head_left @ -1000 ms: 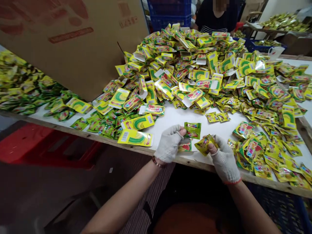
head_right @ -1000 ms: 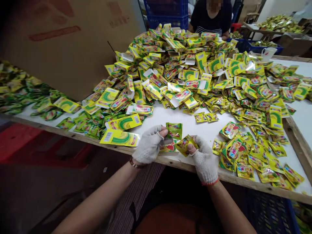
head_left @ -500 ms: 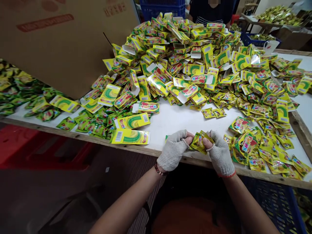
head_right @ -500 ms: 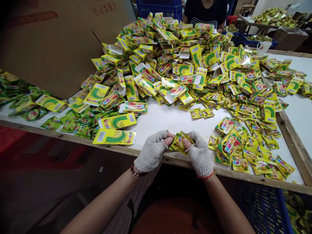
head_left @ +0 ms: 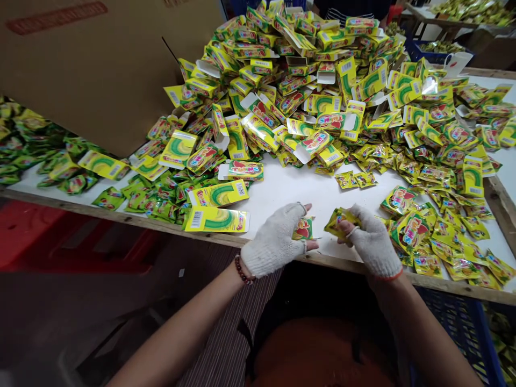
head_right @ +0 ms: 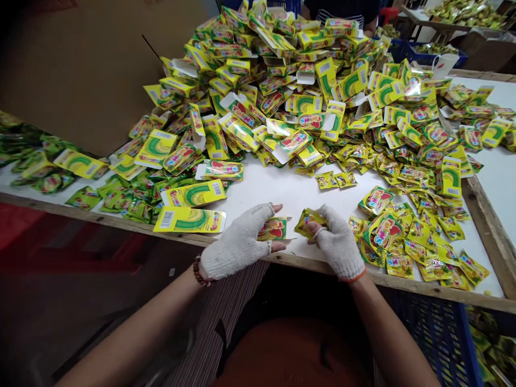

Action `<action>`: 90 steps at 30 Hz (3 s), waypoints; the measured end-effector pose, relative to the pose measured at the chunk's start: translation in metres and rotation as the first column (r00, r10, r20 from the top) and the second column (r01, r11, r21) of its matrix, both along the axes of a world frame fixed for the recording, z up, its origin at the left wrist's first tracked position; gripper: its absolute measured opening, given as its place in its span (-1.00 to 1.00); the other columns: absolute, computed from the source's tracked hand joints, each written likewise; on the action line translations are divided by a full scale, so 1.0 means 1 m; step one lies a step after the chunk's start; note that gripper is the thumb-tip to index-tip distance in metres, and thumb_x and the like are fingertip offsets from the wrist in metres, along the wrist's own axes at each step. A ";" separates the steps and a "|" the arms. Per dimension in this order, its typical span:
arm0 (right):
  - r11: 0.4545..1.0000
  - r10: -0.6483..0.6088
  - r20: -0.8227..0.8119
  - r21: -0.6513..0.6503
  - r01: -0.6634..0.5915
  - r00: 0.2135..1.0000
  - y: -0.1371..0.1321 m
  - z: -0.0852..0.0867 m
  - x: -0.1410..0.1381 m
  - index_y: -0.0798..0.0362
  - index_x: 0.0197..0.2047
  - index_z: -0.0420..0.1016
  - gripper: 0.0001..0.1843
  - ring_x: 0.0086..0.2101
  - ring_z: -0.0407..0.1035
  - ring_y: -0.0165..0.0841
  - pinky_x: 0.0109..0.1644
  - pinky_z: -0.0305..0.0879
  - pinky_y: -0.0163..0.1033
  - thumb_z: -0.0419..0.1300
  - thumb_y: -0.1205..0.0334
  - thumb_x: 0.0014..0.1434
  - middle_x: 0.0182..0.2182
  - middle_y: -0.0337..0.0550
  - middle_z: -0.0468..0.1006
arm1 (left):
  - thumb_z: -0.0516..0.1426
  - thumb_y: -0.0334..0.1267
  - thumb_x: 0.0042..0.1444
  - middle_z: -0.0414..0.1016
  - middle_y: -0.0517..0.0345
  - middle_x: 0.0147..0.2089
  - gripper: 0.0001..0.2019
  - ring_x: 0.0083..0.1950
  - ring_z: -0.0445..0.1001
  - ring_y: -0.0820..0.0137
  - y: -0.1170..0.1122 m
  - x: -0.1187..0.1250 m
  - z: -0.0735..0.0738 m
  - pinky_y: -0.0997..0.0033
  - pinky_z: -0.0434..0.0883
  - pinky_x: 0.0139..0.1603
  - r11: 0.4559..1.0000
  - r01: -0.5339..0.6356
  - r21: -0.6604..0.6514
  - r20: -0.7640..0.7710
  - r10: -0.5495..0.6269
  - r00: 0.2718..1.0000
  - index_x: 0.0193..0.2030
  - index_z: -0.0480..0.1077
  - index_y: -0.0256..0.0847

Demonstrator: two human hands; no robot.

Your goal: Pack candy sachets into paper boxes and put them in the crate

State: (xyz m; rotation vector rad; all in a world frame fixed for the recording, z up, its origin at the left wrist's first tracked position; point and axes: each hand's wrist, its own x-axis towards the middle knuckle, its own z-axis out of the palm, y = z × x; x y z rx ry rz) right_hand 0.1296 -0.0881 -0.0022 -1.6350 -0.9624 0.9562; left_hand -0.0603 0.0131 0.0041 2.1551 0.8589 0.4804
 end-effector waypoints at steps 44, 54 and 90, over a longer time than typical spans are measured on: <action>0.998 0.053 0.535 -0.041 -0.037 0.843 -0.008 0.037 0.005 -0.03 -0.42 0.59 -0.80 -0.64 0.32 -0.36 -0.54 0.20 -0.28 0.15 0.14 0.06 -0.71 -0.28 0.43 | 0.10 -0.22 0.16 0.43 -0.26 0.08 -0.43 0.05 0.46 0.11 -0.015 0.025 -0.033 0.06 0.49 -0.03 0.703 0.102 0.704 -0.016 -0.128 0.992 0.29 0.17 -0.38; 0.868 0.453 -0.099 -0.175 -0.464 0.886 -0.005 0.034 0.005 0.14 0.08 0.49 -0.50 -0.63 0.38 -0.35 -0.53 0.30 -0.30 0.10 -0.06 0.26 -0.62 -0.21 0.53 | 0.13 -0.24 0.19 0.47 -0.22 0.06 -0.46 0.06 0.47 0.11 -0.018 0.021 -0.040 0.07 0.47 0.05 0.752 -0.115 0.649 0.242 -0.060 0.968 0.29 0.18 -0.34; 0.910 0.022 0.568 0.330 -0.252 0.823 -0.001 -0.006 -0.006 0.03 -0.21 0.55 -0.84 -0.25 0.49 -0.33 -0.14 0.38 -0.27 0.13 0.25 0.32 -0.30 -0.15 0.61 | 0.22 -0.21 0.14 0.56 0.09 -0.28 -0.86 -0.20 0.50 0.37 0.012 0.018 -0.016 0.36 0.43 -0.09 0.985 0.169 -0.046 0.458 -0.130 0.879 -0.34 0.53 -0.24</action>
